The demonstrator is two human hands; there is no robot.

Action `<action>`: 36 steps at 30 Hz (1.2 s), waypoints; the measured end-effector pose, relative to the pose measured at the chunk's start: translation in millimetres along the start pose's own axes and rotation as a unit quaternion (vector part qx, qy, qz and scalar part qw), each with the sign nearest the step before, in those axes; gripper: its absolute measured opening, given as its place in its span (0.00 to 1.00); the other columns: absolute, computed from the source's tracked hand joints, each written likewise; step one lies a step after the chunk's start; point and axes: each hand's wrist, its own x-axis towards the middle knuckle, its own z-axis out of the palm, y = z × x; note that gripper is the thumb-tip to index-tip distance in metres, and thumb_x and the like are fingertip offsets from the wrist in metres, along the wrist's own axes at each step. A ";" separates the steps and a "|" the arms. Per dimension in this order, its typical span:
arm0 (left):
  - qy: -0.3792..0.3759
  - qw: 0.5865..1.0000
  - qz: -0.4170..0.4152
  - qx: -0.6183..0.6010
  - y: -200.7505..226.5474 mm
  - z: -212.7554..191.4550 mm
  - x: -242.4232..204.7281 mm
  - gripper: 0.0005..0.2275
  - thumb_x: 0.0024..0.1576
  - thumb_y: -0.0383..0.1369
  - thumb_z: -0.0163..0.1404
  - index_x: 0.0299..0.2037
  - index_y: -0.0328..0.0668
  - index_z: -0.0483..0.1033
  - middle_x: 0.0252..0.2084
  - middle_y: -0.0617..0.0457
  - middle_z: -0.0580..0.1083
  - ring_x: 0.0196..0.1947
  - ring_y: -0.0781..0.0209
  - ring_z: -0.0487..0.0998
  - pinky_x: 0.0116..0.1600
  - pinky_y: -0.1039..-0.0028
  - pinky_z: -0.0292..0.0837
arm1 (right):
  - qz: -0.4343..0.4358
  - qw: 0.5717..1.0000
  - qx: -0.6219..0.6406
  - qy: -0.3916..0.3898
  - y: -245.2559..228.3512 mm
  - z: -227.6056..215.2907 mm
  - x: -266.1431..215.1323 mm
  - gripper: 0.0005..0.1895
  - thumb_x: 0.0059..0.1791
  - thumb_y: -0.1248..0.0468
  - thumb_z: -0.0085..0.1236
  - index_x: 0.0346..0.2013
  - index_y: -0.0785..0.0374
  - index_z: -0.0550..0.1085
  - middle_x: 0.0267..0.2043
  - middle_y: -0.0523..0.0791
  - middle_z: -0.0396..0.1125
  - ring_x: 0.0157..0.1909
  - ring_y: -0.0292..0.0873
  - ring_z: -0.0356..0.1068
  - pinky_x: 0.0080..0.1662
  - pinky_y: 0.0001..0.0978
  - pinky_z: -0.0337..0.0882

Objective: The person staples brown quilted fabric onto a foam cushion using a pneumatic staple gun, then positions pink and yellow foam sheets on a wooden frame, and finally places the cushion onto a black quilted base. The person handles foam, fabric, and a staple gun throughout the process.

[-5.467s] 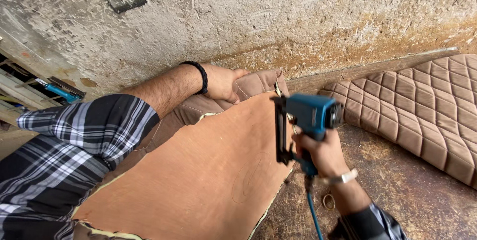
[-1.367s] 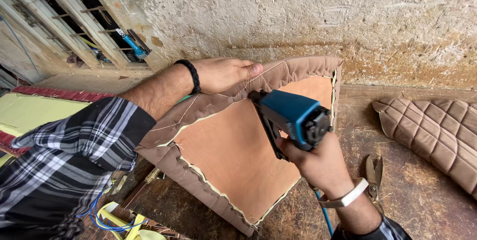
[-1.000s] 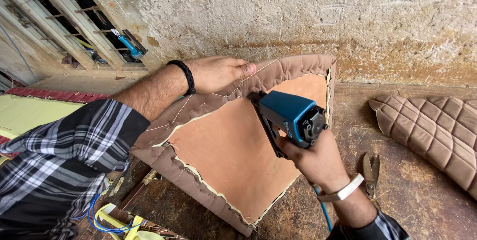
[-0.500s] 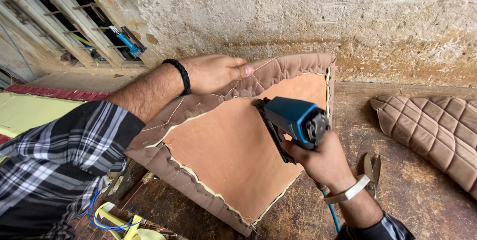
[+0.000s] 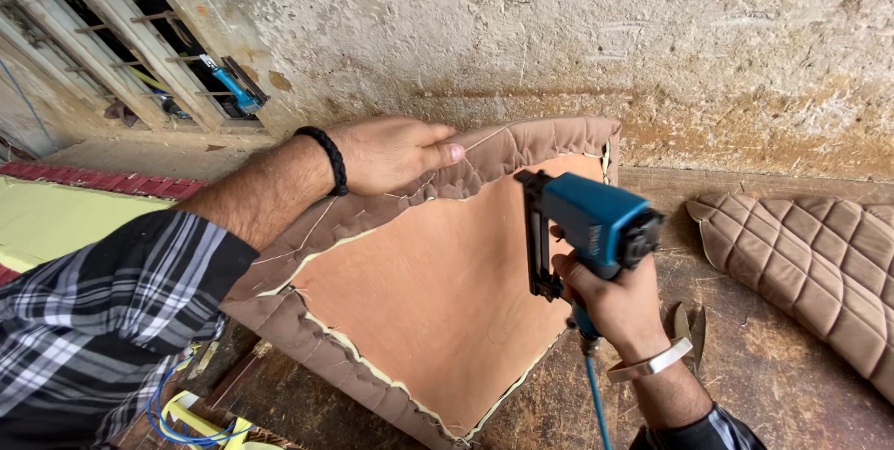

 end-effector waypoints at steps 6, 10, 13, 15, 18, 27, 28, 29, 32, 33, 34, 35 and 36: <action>0.009 0.999 0.020 0.033 -1.3 6.0 5.3 0.32 0.63 0.54 0.32 0.71 0.41 0.55 0.67 0.43 0.67 0.67 0.50 0.68 0.69 0.61 0.62 | 0.024 0.998 -0.060 0.027 -3.1 -4.1 13.2 0.12 0.42 0.74 0.63 0.41 0.67 0.79 0.22 0.42 0.70 0.19 0.34 0.65 0.23 0.29 0.65; 0.015 0.999 0.030 0.019 -4.8 3.7 6.1 0.32 0.63 0.54 0.33 0.71 0.40 0.56 0.67 0.43 0.67 0.67 0.50 0.67 0.69 0.62 0.61 | 0.025 0.999 0.012 0.022 -7.5 -10.2 19.9 0.13 0.43 0.74 0.61 0.42 0.67 0.79 0.21 0.41 0.69 0.18 0.34 0.64 0.23 0.28 0.63; 0.015 0.998 0.029 0.048 -7.2 3.9 5.1 0.32 0.63 0.54 0.33 0.71 0.39 0.57 0.65 0.42 0.69 0.66 0.49 0.70 0.69 0.63 0.63 | 0.062 0.997 -0.044 0.030 -3.2 -13.4 25.1 0.13 0.42 0.74 0.61 0.41 0.66 0.79 0.19 0.43 0.69 0.17 0.36 0.65 0.22 0.30 0.64; 0.018 0.998 0.038 0.050 -7.4 4.3 5.4 0.32 0.63 0.54 0.34 0.71 0.39 0.57 0.65 0.42 0.70 0.66 0.49 0.71 0.69 0.63 0.64 | 0.087 0.993 -0.072 0.020 5.4 -17.6 29.2 0.11 0.42 0.72 0.62 0.39 0.66 0.79 0.18 0.44 0.68 0.17 0.37 0.65 0.22 0.31 0.65; 0.023 0.998 0.041 0.029 -12.1 0.6 8.8 0.31 0.63 0.54 0.35 0.70 0.40 0.57 0.66 0.43 0.68 0.66 0.51 0.69 0.68 0.63 0.64 | 0.105 0.992 -0.063 0.003 26.0 -26.1 33.8 0.09 0.42 0.69 0.63 0.37 0.67 0.79 0.18 0.44 0.68 0.17 0.38 0.65 0.23 0.33 0.66; 0.031 0.995 -0.077 0.061 -40.7 2.4 25.6 0.36 0.56 0.58 0.45 0.71 0.45 0.58 0.62 0.43 0.72 0.62 0.48 0.73 0.65 0.59 0.69 | 0.330 0.883 -0.308 -0.127 152.2 -69.9 -37.8 0.30 0.46 0.58 0.66 0.62 0.53 0.70 0.33 0.48 0.77 0.32 0.44 0.76 0.39 0.39 0.76; 0.058 0.989 -0.102 0.095 -42.1 4.6 28.5 0.38 0.55 0.59 0.49 0.70 0.44 0.61 0.61 0.42 0.72 0.61 0.46 0.74 0.64 0.58 0.69 | 0.323 0.861 -0.362 -0.151 172.7 -77.4 -49.5 0.34 0.46 0.57 0.65 0.67 0.49 0.66 0.36 0.50 0.78 0.36 0.46 0.78 0.43 0.39 0.76; 0.084 0.980 -0.128 0.129 -44.8 9.0 28.4 0.39 0.53 0.61 0.52 0.69 0.42 0.63 0.61 0.40 0.73 0.60 0.44 0.74 0.64 0.57 0.69 | 0.317 0.834 -0.415 -0.178 193.8 -84.2 -63.8 0.40 0.46 0.56 0.64 0.71 0.44 0.61 0.38 0.51 0.79 0.39 0.47 0.80 0.47 0.38 0.76; 0.134 0.966 -0.165 0.149 -50.6 20.9 27.3 0.39 0.50 0.65 0.53 0.64 0.44 0.71 0.53 0.41 0.77 0.54 0.44 0.78 0.58 0.55 0.73 | 0.296 0.818 -0.465 -0.163 255.8 -109.7 -112.4 0.42 0.45 0.53 0.68 0.71 0.41 0.60 0.48 0.54 0.75 0.50 0.52 0.77 0.55 0.42 0.74; 0.162 0.957 -0.173 0.169 -50.6 25.8 27.4 0.37 0.50 0.66 0.53 0.59 0.44 0.74 0.49 0.42 0.78 0.51 0.45 0.79 0.55 0.55 0.75 | 0.291 0.815 -0.475 -0.158 274.9 -117.4 -128.6 0.42 0.44 0.54 0.68 0.71 0.41 0.60 0.49 0.53 0.75 0.52 0.53 0.76 0.56 0.42 0.74; 0.190 0.946 -0.181 0.188 -50.2 32.0 26.5 0.36 0.50 0.67 0.53 0.55 0.44 0.77 0.45 0.43 0.79 0.48 0.46 0.80 0.51 0.56 0.76 | 0.285 0.812 -0.486 -0.152 291.7 -124.2 -143.8 0.42 0.43 0.55 0.69 0.70 0.41 0.61 0.50 0.52 0.74 0.54 0.53 0.75 0.57 0.42 0.73; 0.217 0.935 -0.189 0.207 -49.4 36.9 25.9 0.35 0.50 0.68 0.53 0.50 0.44 0.80 0.41 0.43 0.80 0.45 0.46 0.81 0.48 0.56 0.77 | 0.281 0.808 -0.496 -0.147 305.1 -128.9 -159.6 0.42 0.42 0.56 0.69 0.70 0.40 0.62 0.51 0.52 0.74 0.56 0.54 0.74 0.58 0.43 0.73; 0.249 0.926 -0.184 0.216 -48.4 43.0 24.0 0.34 0.50 0.69 0.53 0.48 0.44 0.79 0.37 0.45 0.80 0.40 0.48 0.82 0.44 0.57 0.77 | 0.268 0.805 -0.509 -0.144 316.4 -130.7 -174.3 0.42 0.42 0.56 0.70 0.69 0.40 0.62 0.52 0.50 0.73 0.58 0.53 0.73 0.59 0.42 0.72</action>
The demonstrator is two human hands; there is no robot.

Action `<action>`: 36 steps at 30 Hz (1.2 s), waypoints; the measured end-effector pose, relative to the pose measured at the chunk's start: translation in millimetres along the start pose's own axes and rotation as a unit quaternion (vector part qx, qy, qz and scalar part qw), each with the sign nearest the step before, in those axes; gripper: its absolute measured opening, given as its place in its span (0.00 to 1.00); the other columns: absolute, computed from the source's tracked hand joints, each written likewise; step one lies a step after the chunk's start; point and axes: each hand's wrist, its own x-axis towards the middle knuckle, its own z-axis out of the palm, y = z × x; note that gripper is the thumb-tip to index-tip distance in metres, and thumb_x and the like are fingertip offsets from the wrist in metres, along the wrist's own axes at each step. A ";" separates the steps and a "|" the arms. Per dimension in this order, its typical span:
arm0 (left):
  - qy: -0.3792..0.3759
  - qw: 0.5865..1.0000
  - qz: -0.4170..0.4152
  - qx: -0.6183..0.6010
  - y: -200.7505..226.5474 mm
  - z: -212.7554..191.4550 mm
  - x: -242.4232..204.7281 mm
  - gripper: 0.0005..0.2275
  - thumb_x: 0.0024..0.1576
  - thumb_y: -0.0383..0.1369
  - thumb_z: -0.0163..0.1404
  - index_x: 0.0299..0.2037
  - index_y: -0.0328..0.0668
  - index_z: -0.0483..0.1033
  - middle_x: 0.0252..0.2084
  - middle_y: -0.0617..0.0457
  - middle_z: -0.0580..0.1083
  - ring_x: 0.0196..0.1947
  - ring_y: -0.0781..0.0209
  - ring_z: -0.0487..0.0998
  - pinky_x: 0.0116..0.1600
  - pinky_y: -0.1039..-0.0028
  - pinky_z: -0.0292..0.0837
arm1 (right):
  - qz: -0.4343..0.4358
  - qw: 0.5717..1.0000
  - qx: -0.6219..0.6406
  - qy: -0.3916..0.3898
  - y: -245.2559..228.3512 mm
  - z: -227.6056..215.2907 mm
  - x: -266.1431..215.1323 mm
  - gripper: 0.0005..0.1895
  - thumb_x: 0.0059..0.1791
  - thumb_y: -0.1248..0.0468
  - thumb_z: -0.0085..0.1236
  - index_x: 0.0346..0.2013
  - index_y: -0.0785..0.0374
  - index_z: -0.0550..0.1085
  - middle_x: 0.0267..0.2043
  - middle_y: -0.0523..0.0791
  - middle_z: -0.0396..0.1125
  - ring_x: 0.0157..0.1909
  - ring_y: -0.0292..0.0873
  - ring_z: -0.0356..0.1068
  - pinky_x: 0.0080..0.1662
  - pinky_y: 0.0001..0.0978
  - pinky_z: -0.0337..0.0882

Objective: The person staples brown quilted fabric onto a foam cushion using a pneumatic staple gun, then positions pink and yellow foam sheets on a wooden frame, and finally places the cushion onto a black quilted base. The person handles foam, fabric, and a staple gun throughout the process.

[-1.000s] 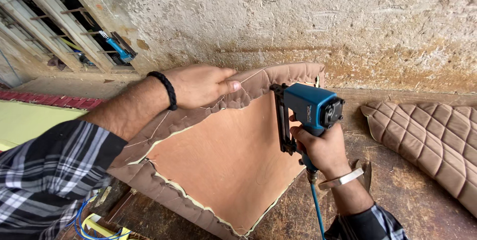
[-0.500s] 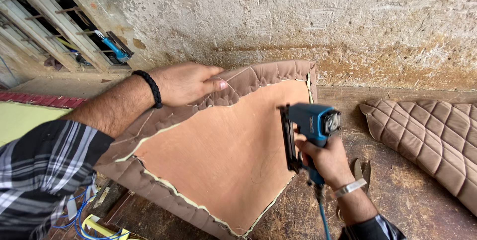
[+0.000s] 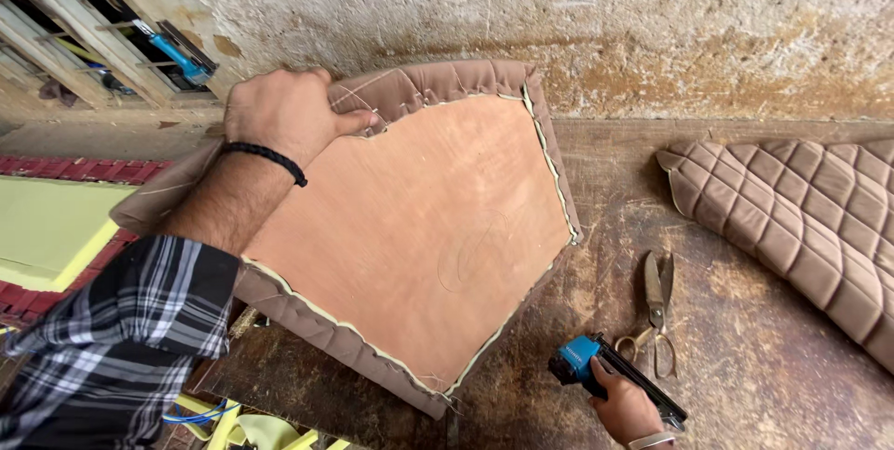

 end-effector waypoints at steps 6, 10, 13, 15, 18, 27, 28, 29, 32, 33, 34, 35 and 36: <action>0.139 0.990 0.016 0.002 11.0 5.7 -20.2 0.33 0.49 0.69 0.54 0.40 0.44 0.80 0.23 0.51 0.79 0.26 0.53 0.82 0.31 0.62 0.77 | 0.017 1.000 -0.011 -0.010 25.9 34.9 -10.9 0.39 0.44 0.60 0.66 0.70 0.36 0.65 0.57 0.46 0.68 0.61 0.46 0.71 0.65 0.37 0.68; 0.165 0.985 0.045 0.010 15.4 -3.9 -24.2 0.32 0.48 0.71 0.54 0.33 0.47 0.81 0.23 0.51 0.77 0.26 0.53 0.82 0.32 0.63 0.77 | -0.002 0.998 -0.017 0.059 19.9 32.0 -15.0 0.28 0.44 0.56 0.70 0.59 0.46 0.76 0.61 0.45 0.65 0.65 0.48 0.66 0.66 0.38 0.65; 0.202 0.975 0.088 0.023 20.8 -17.3 -22.0 0.32 0.46 0.71 0.51 0.32 0.47 0.80 0.17 0.55 0.75 0.19 0.59 0.79 0.28 0.66 0.74 | -0.006 0.994 0.039 0.097 3.1 13.7 -18.1 0.18 0.45 0.55 0.67 0.49 0.50 0.81 0.63 0.45 0.66 0.61 0.46 0.70 0.62 0.38 0.72; 0.245 0.958 0.141 0.042 25.1 -21.7 -25.1 0.32 0.48 0.71 0.48 0.31 0.48 0.79 0.15 0.60 0.73 0.16 0.63 0.77 0.27 0.68 0.72 | 0.013 0.978 0.161 0.132 -11.0 -4.1 -26.0 0.17 0.47 0.55 0.63 0.49 0.53 0.81 0.61 0.46 0.70 0.58 0.45 0.74 0.59 0.39 0.76; 0.360 0.902 0.232 0.052 27.6 -8.6 -52.9 0.30 0.52 0.71 0.47 0.31 0.51 0.79 0.19 0.63 0.74 0.17 0.68 0.75 0.29 0.72 0.69 | 0.060 0.873 0.456 0.164 -25.8 -44.4 -33.6 0.22 0.51 0.51 0.56 0.55 0.59 0.78 0.54 0.51 0.76 0.54 0.49 0.76 0.54 0.43 0.76; 0.331 0.897 0.212 -0.201 4.0 127.7 -263.9 0.28 0.40 0.51 0.69 0.46 0.46 0.75 0.53 0.57 0.79 0.52 0.61 0.79 0.54 0.65 0.67 | 0.026 0.645 0.760 -0.080 -43.4 -123.3 -68.8 0.44 0.52 0.32 0.36 0.64 0.67 0.67 0.54 0.54 0.72 0.50 0.50 0.73 0.45 0.43 0.72; 0.291 0.909 0.194 -0.226 4.8 143.4 -285.0 0.29 0.37 0.48 0.70 0.47 0.47 0.74 0.55 0.58 0.78 0.55 0.59 0.78 0.56 0.64 0.67 | 0.021 0.644 0.757 -0.112 -50.4 -120.4 -72.7 0.44 0.52 0.33 0.39 0.64 0.69 0.67 0.55 0.54 0.72 0.51 0.51 0.73 0.45 0.44 0.72; 0.250 0.919 0.175 -0.249 5.2 157.8 -306.9 0.30 0.35 0.45 0.71 0.48 0.48 0.72 0.58 0.58 0.77 0.58 0.57 0.77 0.58 0.63 0.67 | 0.015 0.641 0.754 -0.145 -58.4 -113.3 -77.2 0.44 0.53 0.33 0.41 0.64 0.71 0.67 0.55 0.55 0.71 0.51 0.52 0.73 0.46 0.45 0.72; 0.112 0.946 0.143 -0.267 10.5 198.6 -351.5 0.36 0.29 0.38 0.71 0.53 0.50 0.73 0.62 0.55 0.74 0.62 0.55 0.72 0.64 0.55 0.62 | 0.089 0.669 0.724 -0.142 -85.4 -87.7 -88.9 0.35 0.50 0.43 0.49 0.67 0.57 0.65 0.62 0.48 0.69 0.58 0.47 0.69 0.55 0.50 0.68; 0.080 0.949 0.139 -0.273 10.3 212.5 -364.5 0.37 0.30 0.35 0.71 0.56 0.51 0.72 0.63 0.54 0.72 0.64 0.54 0.70 0.65 0.54 0.60 | 0.105 0.657 0.733 -0.142 -92.5 -74.7 -96.3 0.35 0.49 0.44 0.51 0.67 0.57 0.65 0.62 0.48 0.68 0.60 0.48 0.69 0.56 0.53 0.68; 0.047 0.950 0.135 -0.278 9.5 226.4 -379.4 0.38 0.31 0.32 0.70 0.58 0.51 0.71 0.65 0.54 0.70 0.65 0.53 0.68 0.66 0.53 0.58 | 0.120 0.645 0.741 -0.142 -101.0 -58.7 -100.9 0.35 0.48 0.46 0.53 0.67 0.56 0.65 0.63 0.47 0.68 0.61 0.49 0.68 0.58 0.55 0.68; 0.019 0.949 0.134 -0.284 9.1 241.9 -390.1 0.39 0.33 0.29 0.69 0.60 0.52 0.70 0.67 0.53 0.68 0.67 0.52 0.66 0.68 0.52 0.56 | 0.132 0.632 0.751 -0.137 -107.5 -42.2 -104.1 0.35 0.48 0.47 0.55 0.67 0.56 0.65 0.64 0.47 0.67 0.62 0.50 0.68 0.59 0.57 0.68; -0.011 0.950 0.123 -0.287 8.7 257.3 -401.8 0.40 0.33 0.28 0.69 0.63 0.53 0.69 0.69 0.53 0.66 0.68 0.52 0.65 0.68 0.52 0.55 | 0.147 0.633 0.750 -0.125 -111.9 -25.4 -107.7 0.36 0.47 0.47 0.56 0.68 0.56 0.65 0.65 0.48 0.67 0.63 0.51 0.67 0.60 0.57 0.67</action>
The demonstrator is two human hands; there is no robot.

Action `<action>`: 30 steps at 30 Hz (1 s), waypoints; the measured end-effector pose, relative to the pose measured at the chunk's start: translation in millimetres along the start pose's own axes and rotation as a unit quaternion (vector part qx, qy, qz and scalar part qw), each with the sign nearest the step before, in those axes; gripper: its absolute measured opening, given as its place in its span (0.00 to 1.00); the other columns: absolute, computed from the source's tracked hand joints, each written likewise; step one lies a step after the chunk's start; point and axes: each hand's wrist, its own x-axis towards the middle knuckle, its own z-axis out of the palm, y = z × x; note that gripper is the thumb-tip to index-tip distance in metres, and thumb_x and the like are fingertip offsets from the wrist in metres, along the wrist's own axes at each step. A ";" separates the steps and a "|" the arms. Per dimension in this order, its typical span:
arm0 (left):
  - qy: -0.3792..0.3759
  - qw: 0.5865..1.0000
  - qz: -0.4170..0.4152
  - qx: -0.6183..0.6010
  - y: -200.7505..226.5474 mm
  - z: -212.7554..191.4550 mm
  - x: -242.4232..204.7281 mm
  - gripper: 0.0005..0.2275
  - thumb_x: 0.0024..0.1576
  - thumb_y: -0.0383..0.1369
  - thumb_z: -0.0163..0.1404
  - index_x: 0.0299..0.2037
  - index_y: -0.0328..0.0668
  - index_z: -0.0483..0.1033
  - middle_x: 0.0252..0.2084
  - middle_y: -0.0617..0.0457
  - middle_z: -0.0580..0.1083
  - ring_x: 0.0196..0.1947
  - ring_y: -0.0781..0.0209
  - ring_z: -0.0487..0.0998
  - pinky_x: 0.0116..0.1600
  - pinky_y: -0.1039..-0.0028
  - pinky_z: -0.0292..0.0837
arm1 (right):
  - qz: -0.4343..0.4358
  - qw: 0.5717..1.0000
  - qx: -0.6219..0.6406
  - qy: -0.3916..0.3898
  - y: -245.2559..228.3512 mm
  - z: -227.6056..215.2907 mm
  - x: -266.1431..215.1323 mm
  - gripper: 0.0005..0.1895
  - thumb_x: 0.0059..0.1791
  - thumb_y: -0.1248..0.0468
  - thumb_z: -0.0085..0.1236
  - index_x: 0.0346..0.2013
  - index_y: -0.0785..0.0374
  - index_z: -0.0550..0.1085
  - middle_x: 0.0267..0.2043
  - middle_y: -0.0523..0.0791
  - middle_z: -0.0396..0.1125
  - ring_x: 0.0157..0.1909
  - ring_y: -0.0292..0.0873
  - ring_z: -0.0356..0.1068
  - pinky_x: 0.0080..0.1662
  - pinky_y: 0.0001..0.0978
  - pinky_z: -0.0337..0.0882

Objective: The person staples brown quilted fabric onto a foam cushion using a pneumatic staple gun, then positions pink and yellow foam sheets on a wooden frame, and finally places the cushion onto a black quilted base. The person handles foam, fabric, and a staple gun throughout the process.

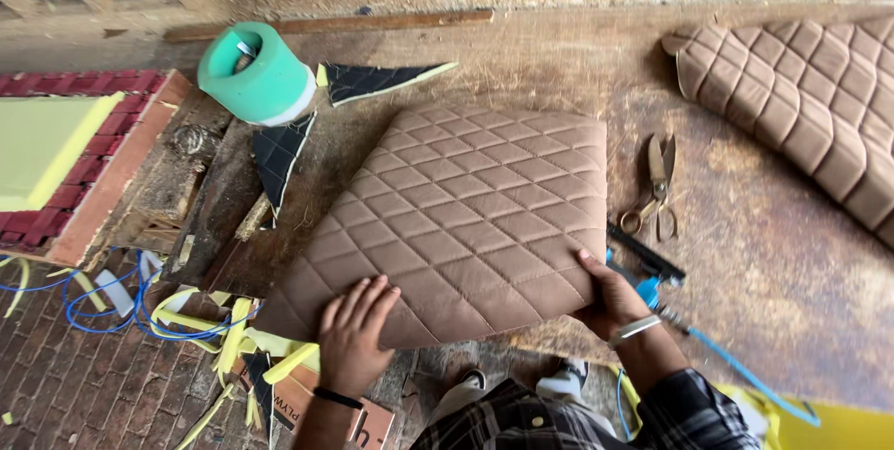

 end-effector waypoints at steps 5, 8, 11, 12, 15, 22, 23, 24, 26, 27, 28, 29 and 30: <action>-0.065 0.991 -0.033 -0.109 -45.5 53.1 -64.5 0.40 0.37 0.30 0.67 0.65 0.48 0.67 0.72 0.45 0.62 0.69 0.42 0.60 0.67 0.47 0.52 | -0.047 0.999 0.015 0.013 94.2 6.0 14.3 0.41 0.46 0.46 0.61 0.68 0.60 0.64 0.69 0.49 0.64 0.68 0.52 0.64 0.65 0.53 0.65; -0.043 0.970 -0.050 -0.236 -85.9 77.1 -89.1 0.27 0.48 0.30 0.62 0.61 0.46 0.72 0.70 0.46 0.64 0.70 0.43 0.63 0.69 0.55 0.59 | -0.084 0.995 -0.021 0.044 140.3 8.5 16.3 0.39 0.46 0.47 0.59 0.67 0.61 0.66 0.68 0.49 0.65 0.65 0.54 0.66 0.62 0.56 0.67; -0.044 0.973 -0.054 -0.220 -125.1 97.7 -105.0 0.27 0.48 0.33 0.59 0.61 0.44 0.73 0.69 0.50 0.67 0.69 0.46 0.65 0.70 0.57 0.59 | -0.084 0.992 0.003 0.092 178.2 9.4 8.0 0.37 0.49 0.48 0.59 0.66 0.65 0.67 0.65 0.52 0.67 0.63 0.55 0.68 0.62 0.53 0.68; -0.031 0.970 -0.068 -0.231 -134.9 103.3 -107.3 0.26 0.52 0.36 0.58 0.63 0.44 0.71 0.71 0.48 0.65 0.71 0.45 0.64 0.71 0.56 0.58 | -0.080 0.993 0.001 0.090 188.2 10.9 5.5 0.37 0.48 0.47 0.59 0.66 0.64 0.67 0.65 0.51 0.68 0.62 0.54 0.69 0.61 0.53 0.69; -0.010 0.970 -0.104 -0.221 -151.1 118.8 -106.8 0.26 0.60 0.42 0.53 0.68 0.44 0.67 0.75 0.44 0.60 0.74 0.44 0.59 0.73 0.52 0.53 | -0.067 0.994 -0.006 0.086 216.7 11.5 -3.7 0.38 0.47 0.45 0.58 0.67 0.61 0.66 0.64 0.49 0.68 0.61 0.51 0.70 0.58 0.51 0.70; -0.100 0.970 -0.214 -0.052 -128.7 134.0 -80.7 0.39 0.61 0.58 0.41 0.75 0.38 0.46 0.78 0.37 0.44 0.77 0.39 0.42 0.74 0.47 0.33 | 0.069 0.990 -0.070 0.100 289.1 12.8 -18.9 0.39 0.46 0.37 0.52 0.67 0.49 0.66 0.60 0.43 0.70 0.55 0.44 0.72 0.51 0.44 0.72; -0.125 0.965 -0.229 -0.033 -118.9 135.0 -75.6 0.42 0.60 0.60 0.39 0.75 0.34 0.42 0.77 0.34 0.41 0.76 0.37 0.40 0.74 0.48 0.31 | 0.102 0.985 -0.086 0.107 297.7 11.8 -22.1 0.38 0.46 0.36 0.51 0.67 0.47 0.66 0.60 0.43 0.71 0.54 0.43 0.72 0.50 0.43 0.72; -0.140 0.969 -0.201 -0.042 -108.9 135.4 -70.7 0.42 0.61 0.60 0.38 0.75 0.34 0.41 0.78 0.35 0.40 0.77 0.37 0.39 0.75 0.47 0.29 | 0.115 0.983 -0.099 0.099 304.6 10.5 -25.0 0.38 0.45 0.35 0.50 0.66 0.46 0.67 0.59 0.43 0.71 0.53 0.43 0.72 0.48 0.43 0.72; -0.149 0.979 -0.128 -0.063 -85.0 136.9 -56.8 0.43 0.61 0.61 0.39 0.76 0.35 0.40 0.78 0.34 0.39 0.77 0.35 0.38 0.74 0.46 0.28 | 0.132 0.980 -0.129 0.079 304.1 8.2 -19.6 0.38 0.44 0.33 0.49 0.65 0.43 0.68 0.58 0.42 0.71 0.51 0.43 0.72 0.45 0.43 0.72; -0.153 0.982 -0.084 -0.071 -72.1 135.1 -57.8 0.44 0.60 0.61 0.41 0.75 0.35 0.41 0.77 0.32 0.39 0.76 0.34 0.38 0.73 0.45 0.29 | 0.141 0.979 -0.132 0.069 306.2 7.1 -20.0 0.39 0.46 0.32 0.49 0.66 0.47 0.68 0.58 0.46 0.71 0.51 0.45 0.73 0.46 0.43 0.73; -0.134 0.985 -0.053 -0.097 -59.1 133.3 -58.9 0.43 0.59 0.60 0.43 0.75 0.36 0.44 0.78 0.33 0.41 0.77 0.35 0.41 0.75 0.46 0.31 | 0.149 0.978 -0.135 0.060 307.2 5.1 -21.3 0.41 0.47 0.31 0.49 0.66 0.51 0.69 0.58 0.49 0.71 0.50 0.46 0.74 0.47 0.43 0.73; -0.114 0.986 -0.023 -0.122 -47.7 131.5 -63.8 0.43 0.58 0.59 0.45 0.75 0.36 0.46 0.78 0.35 0.43 0.77 0.36 0.43 0.76 0.46 0.33 | 0.159 0.976 -0.137 0.050 309.6 2.4 -23.3 0.42 0.48 0.30 0.48 0.66 0.55 0.69 0.57 0.52 0.71 0.50 0.48 0.75 0.48 0.43 0.74; -0.114 0.984 -0.015 -0.138 -37.3 129.2 -73.7 0.41 0.58 0.58 0.46 0.75 0.39 0.48 0.78 0.36 0.45 0.78 0.37 0.44 0.76 0.46 0.33 | 0.155 0.974 -0.148 0.070 311.8 -1.0 -27.2 0.40 0.47 0.31 0.48 0.66 0.48 0.67 0.59 0.50 0.70 0.51 0.48 0.74 0.49 0.44 0.73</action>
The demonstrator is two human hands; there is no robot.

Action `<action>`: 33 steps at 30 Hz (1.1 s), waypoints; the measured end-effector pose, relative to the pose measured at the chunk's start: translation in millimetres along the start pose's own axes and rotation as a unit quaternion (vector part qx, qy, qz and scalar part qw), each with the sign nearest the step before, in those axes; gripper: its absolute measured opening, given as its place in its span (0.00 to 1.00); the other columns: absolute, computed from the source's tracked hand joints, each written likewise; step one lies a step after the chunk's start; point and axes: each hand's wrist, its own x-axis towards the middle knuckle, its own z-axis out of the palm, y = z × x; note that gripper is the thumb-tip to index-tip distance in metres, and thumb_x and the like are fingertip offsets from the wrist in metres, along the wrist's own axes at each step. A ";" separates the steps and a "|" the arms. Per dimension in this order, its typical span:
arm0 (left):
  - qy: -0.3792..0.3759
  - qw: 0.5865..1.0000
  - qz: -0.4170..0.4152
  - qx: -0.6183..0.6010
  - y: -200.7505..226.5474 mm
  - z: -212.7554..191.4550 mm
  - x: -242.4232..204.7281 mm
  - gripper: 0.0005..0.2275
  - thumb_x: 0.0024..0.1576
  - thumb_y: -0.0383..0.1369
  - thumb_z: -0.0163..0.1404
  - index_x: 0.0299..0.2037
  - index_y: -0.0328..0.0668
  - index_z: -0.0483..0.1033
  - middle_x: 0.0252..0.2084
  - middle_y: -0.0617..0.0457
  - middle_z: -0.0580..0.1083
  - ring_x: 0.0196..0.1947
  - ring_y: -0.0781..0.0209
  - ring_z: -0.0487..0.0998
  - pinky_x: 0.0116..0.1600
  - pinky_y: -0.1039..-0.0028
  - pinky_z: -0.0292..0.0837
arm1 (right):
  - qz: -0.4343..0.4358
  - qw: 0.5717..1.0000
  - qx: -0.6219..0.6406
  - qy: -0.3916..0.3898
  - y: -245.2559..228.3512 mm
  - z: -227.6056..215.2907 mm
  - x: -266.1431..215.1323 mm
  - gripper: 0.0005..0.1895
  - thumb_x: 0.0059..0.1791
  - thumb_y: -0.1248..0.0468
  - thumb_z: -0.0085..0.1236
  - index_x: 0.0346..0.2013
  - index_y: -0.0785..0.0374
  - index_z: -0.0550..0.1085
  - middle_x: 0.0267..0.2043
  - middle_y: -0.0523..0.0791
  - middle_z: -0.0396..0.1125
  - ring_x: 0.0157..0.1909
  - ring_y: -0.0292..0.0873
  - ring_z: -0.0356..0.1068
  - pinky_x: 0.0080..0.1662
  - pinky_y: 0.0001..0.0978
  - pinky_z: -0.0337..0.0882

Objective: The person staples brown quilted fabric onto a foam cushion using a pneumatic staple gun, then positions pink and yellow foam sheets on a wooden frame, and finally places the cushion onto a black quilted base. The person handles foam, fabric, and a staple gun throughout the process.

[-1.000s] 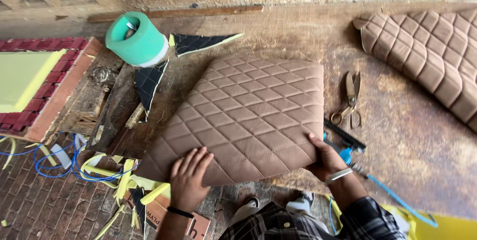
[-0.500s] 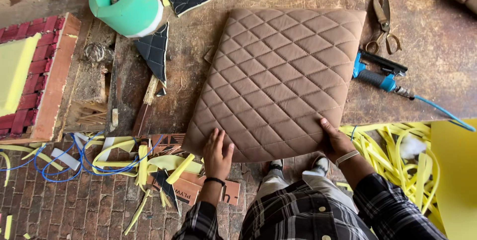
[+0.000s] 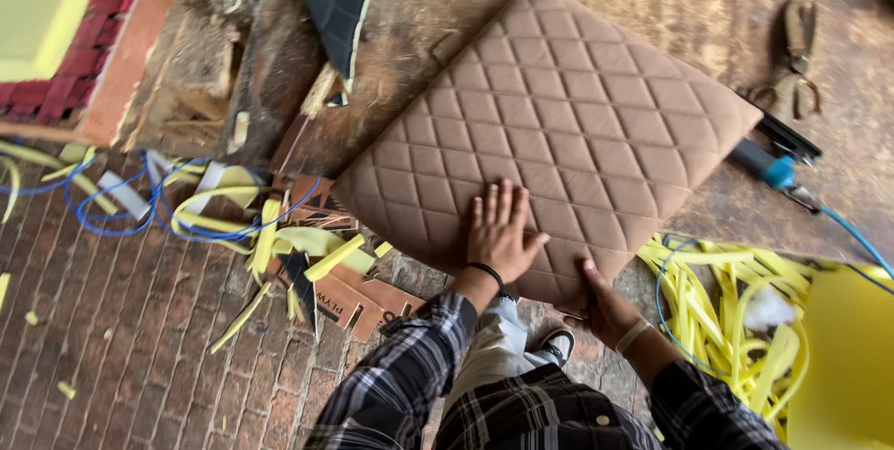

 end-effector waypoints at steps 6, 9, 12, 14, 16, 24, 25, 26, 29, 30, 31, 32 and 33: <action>0.028 0.999 -0.010 0.011 -26.0 -4.2 -53.9 0.33 0.61 0.55 0.47 0.75 0.60 0.52 0.80 0.43 0.48 0.79 0.41 0.48 0.76 0.43 0.37 | -0.104 0.994 0.019 0.029 -15.3 -15.2 16.0 0.38 0.44 0.39 0.54 0.67 0.45 0.67 0.63 0.42 0.67 0.54 0.44 0.70 0.51 0.43 0.70; -0.016 0.991 -0.131 0.030 -58.4 -3.4 -84.3 0.35 0.61 0.54 0.50 0.75 0.64 0.47 0.79 0.44 0.45 0.77 0.40 0.45 0.74 0.40 0.39 | -0.163 0.978 0.123 0.045 -38.9 -39.5 29.8 0.36 0.46 0.39 0.55 0.66 0.46 0.67 0.65 0.39 0.64 0.58 0.41 0.66 0.56 0.42 0.68; -0.027 0.955 -0.287 -0.070 -78.4 -0.9 -111.5 0.39 0.59 0.49 0.54 0.76 0.67 0.39 0.80 0.43 0.43 0.77 0.40 0.44 0.73 0.43 0.44 | -0.186 0.960 0.203 0.058 -65.8 -44.2 47.4 0.34 0.51 0.37 0.56 0.64 0.51 0.69 0.63 0.42 0.65 0.58 0.43 0.64 0.59 0.43 0.67; -0.002 0.890 -0.366 -0.273 -81.5 0.8 -120.7 0.44 0.59 0.44 0.56 0.78 0.67 0.33 0.78 0.35 0.42 0.77 0.39 0.44 0.74 0.51 0.51 | -0.246 0.946 0.202 0.066 -79.0 -37.5 53.8 0.30 0.50 0.40 0.56 0.61 0.52 0.71 0.60 0.41 0.68 0.57 0.44 0.67 0.59 0.45 0.68; 0.055 0.809 -0.382 -0.442 -83.6 1.0 -115.7 0.47 0.54 0.43 0.55 0.76 0.63 0.28 0.75 0.36 0.53 0.73 0.43 0.58 0.69 0.54 0.62 | -0.308 0.926 0.206 0.072 -88.7 -26.6 57.4 0.27 0.49 0.44 0.56 0.58 0.53 0.72 0.57 0.41 0.71 0.57 0.44 0.69 0.58 0.47 0.69; 0.188 0.524 -0.490 -0.671 -109.9 -4.2 -69.4 0.41 0.54 0.45 0.56 0.74 0.51 0.42 0.69 0.43 0.60 0.64 0.46 0.68 0.60 0.53 0.71 | -0.407 0.863 0.245 0.172 -92.5 -4.5 50.7 0.16 0.51 0.52 0.63 0.47 0.58 0.79 0.51 0.44 0.74 0.53 0.45 0.72 0.61 0.42 0.72; 0.183 0.487 -0.500 -0.693 -116.5 -4.2 -69.8 0.39 0.56 0.49 0.54 0.75 0.48 0.47 0.68 0.42 0.60 0.64 0.44 0.68 0.59 0.54 0.70 | -0.412 0.858 0.250 0.179 -86.5 -5.3 47.4 0.16 0.51 0.52 0.64 0.47 0.58 0.79 0.51 0.44 0.74 0.53 0.45 0.72 0.62 0.42 0.72; 0.177 0.448 -0.509 -0.713 -122.0 -3.3 -71.9 0.38 0.58 0.52 0.53 0.75 0.44 0.52 0.67 0.42 0.61 0.63 0.43 0.68 0.58 0.55 0.70 | -0.418 0.852 0.254 0.186 -80.0 -6.5 43.7 0.15 0.51 0.52 0.65 0.46 0.58 0.80 0.51 0.44 0.74 0.53 0.45 0.72 0.62 0.41 0.72; 0.125 0.396 -0.475 -0.776 -137.7 -3.2 -71.2 0.37 0.55 0.54 0.55 0.71 0.46 0.58 0.68 0.41 0.67 0.64 0.44 0.70 0.58 0.58 0.72 | -0.410 0.845 0.305 0.156 -66.7 -7.3 37.7 0.13 0.52 0.53 0.64 0.45 0.57 0.78 0.49 0.43 0.75 0.53 0.45 0.73 0.62 0.39 0.74; 0.112 0.394 -0.462 -0.787 -139.5 -2.5 -72.0 0.37 0.55 0.54 0.55 0.71 0.46 0.59 0.68 0.44 0.68 0.64 0.45 0.70 0.57 0.58 0.71 | -0.390 0.852 0.286 0.199 -67.3 -12.4 34.4 0.13 0.52 0.52 0.62 0.44 0.55 0.78 0.47 0.41 0.74 0.51 0.44 0.73 0.59 0.39 0.74; 0.099 0.392 -0.451 -0.796 -138.6 -1.4 -74.6 0.37 0.54 0.54 0.55 0.71 0.47 0.60 0.68 0.46 0.68 0.64 0.46 0.70 0.57 0.58 0.71 | -0.367 0.857 0.269 0.241 -64.2 -19.5 29.8 0.12 0.52 0.50 0.60 0.43 0.52 0.79 0.44 0.40 0.74 0.49 0.43 0.73 0.56 0.39 0.75; 0.085 0.390 -0.439 -0.805 -137.2 -0.7 -74.5 0.37 0.53 0.55 0.54 0.71 0.47 0.61 0.68 0.48 0.69 0.63 0.47 0.70 0.57 0.58 0.70 | -0.393 0.851 0.261 0.232 -60.3 -23.4 30.7 0.12 0.54 0.50 0.61 0.45 0.52 0.78 0.45 0.39 0.74 0.49 0.41 0.72 0.57 0.36 0.74; 0.077 0.392 -0.434 -0.808 -130.3 2.2 -75.9 0.37 0.54 0.55 0.54 0.71 0.47 0.61 0.68 0.48 0.69 0.63 0.47 0.70 0.57 0.57 0.70 | -0.417 0.843 0.252 0.227 -53.6 -35.4 24.7 0.11 0.57 0.50 0.61 0.46 0.53 0.78 0.45 0.39 0.73 0.50 0.40 0.71 0.58 0.34 0.73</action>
